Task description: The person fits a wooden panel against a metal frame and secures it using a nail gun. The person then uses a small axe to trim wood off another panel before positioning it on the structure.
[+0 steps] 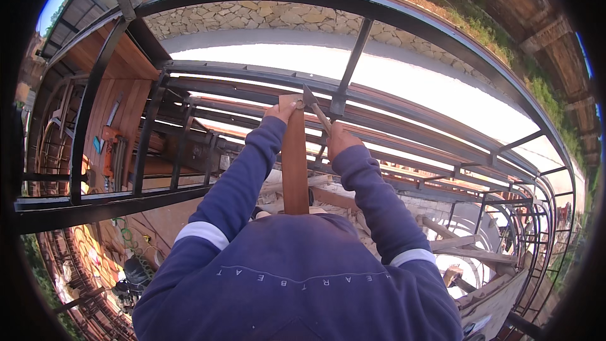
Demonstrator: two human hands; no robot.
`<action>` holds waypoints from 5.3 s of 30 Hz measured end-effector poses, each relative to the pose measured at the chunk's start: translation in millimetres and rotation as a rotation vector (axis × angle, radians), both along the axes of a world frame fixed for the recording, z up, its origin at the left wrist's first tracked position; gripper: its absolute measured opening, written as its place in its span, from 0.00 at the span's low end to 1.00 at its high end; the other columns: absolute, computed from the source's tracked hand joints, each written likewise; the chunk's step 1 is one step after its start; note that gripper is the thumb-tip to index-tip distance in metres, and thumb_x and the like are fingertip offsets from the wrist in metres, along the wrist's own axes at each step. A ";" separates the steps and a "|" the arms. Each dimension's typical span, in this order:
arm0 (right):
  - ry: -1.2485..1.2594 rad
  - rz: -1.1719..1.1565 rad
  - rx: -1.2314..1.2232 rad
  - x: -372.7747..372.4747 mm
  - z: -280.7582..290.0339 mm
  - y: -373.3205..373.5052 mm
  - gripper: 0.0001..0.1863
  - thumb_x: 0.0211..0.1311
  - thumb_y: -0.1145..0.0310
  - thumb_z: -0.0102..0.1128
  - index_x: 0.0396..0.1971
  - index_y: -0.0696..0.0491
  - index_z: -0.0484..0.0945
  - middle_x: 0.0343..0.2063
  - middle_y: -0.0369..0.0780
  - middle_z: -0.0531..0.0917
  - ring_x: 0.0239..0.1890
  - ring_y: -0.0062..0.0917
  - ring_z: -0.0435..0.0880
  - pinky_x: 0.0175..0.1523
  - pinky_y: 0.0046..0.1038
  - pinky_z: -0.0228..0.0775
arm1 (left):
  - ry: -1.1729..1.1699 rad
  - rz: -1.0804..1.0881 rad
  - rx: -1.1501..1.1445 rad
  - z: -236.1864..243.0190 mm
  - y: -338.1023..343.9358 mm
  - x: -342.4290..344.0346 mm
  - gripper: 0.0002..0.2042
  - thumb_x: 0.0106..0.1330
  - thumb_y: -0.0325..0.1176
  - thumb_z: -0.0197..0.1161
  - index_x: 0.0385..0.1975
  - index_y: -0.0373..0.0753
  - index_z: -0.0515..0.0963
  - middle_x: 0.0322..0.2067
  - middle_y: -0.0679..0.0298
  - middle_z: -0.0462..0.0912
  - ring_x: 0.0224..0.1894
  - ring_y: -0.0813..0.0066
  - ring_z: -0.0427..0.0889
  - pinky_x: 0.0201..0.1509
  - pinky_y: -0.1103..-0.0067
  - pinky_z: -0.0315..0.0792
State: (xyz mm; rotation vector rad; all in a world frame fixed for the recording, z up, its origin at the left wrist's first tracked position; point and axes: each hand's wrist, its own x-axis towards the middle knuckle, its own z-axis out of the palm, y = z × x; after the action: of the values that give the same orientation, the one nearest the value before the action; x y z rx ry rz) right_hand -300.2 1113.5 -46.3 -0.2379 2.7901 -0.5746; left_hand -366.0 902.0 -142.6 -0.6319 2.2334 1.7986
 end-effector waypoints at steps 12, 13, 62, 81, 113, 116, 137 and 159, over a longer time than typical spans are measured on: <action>-0.086 -0.016 0.000 -3.9 9.1 -9.1 0.12 0.63 0.67 0.55 0.37 0.60 0.66 0.29 0.56 0.81 0.35 0.52 0.81 0.40 0.47 0.73 | -0.011 -0.017 -0.018 -0.6 -0.1 0.7 0.25 0.62 0.52 0.63 0.40 0.30 0.79 0.35 0.52 0.85 0.37 0.61 0.84 0.43 0.72 0.75; -0.080 -0.008 -0.002 -4.6 8.9 -8.6 0.12 0.63 0.67 0.55 0.37 0.60 0.66 0.29 0.56 0.81 0.35 0.52 0.81 0.40 0.47 0.73 | -0.008 -0.014 0.005 0.0 -0.4 -0.3 0.25 0.62 0.52 0.63 0.40 0.30 0.79 0.35 0.52 0.85 0.37 0.61 0.84 0.44 0.72 0.75; 0.063 -0.110 -1.434 87.6 149.7 -30.6 0.10 0.56 0.80 0.61 0.37 0.57 0.71 0.29 0.35 0.79 0.27 0.13 0.76 0.31 0.18 0.70 | 0.798 -0.335 0.041 232.7 -11.5 155.8 0.14 0.69 0.36 0.58 0.46 0.31 0.74 0.36 0.54 0.83 0.39 0.72 0.82 0.44 0.78 0.74; 0.262 0.046 -1.418 109.0 140.8 -27.9 0.13 0.56 0.81 0.61 0.39 0.56 0.68 0.30 0.39 0.81 0.29 0.19 0.79 0.33 0.21 0.72 | 0.875 -0.314 -0.022 243.8 -9.3 190.7 0.10 0.64 0.28 0.63 0.42 0.33 0.74 0.35 0.53 0.83 0.36 0.66 0.84 0.40 0.78 0.76; 0.174 -0.055 -1.352 120.6 152.0 -41.3 0.11 0.58 0.81 0.59 0.37 0.57 0.67 0.31 0.40 0.79 0.25 0.16 0.78 0.29 0.19 0.72 | 0.787 -0.218 -0.129 248.5 -12.4 204.0 0.14 0.68 0.38 0.59 0.40 0.30 0.73 0.29 0.54 0.84 0.33 0.71 0.84 0.37 0.78 0.75; 0.062 -0.118 -1.356 118.8 153.3 -43.0 0.11 0.56 0.78 0.62 0.37 0.56 0.71 0.28 0.36 0.79 0.28 0.15 0.77 0.34 0.21 0.71 | 0.775 -0.185 -0.145 244.5 -12.0 204.1 0.14 0.68 0.38 0.59 0.39 0.31 0.73 0.29 0.53 0.83 0.32 0.69 0.84 0.36 0.78 0.75; -0.109 0.264 -1.012 128.0 150.6 12.7 0.19 0.61 0.67 0.51 0.49 0.62 0.68 0.20 0.36 0.73 0.22 0.18 0.74 0.30 0.20 0.67 | 0.609 -0.394 -0.172 245.6 -65.1 195.4 0.18 0.66 0.40 0.61 0.46 0.32 0.71 0.35 0.50 0.84 0.38 0.62 0.85 0.43 0.74 0.76; -0.569 0.429 -0.953 103.6 165.1 17.5 0.15 0.70 0.60 0.50 0.42 0.58 0.70 0.16 0.33 0.74 0.15 0.16 0.73 0.22 0.20 0.66 | 0.415 -0.533 -0.084 270.3 -61.2 221.8 0.14 0.67 0.34 0.60 0.45 0.31 0.72 0.37 0.57 0.83 0.42 0.74 0.81 0.49 0.77 0.73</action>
State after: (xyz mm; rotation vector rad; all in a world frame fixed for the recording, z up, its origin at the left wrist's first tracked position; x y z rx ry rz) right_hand -196.6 1131.0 118.9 -0.6985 1.6776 -1.5124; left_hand -144.2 840.8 127.7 0.3430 2.4188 1.6624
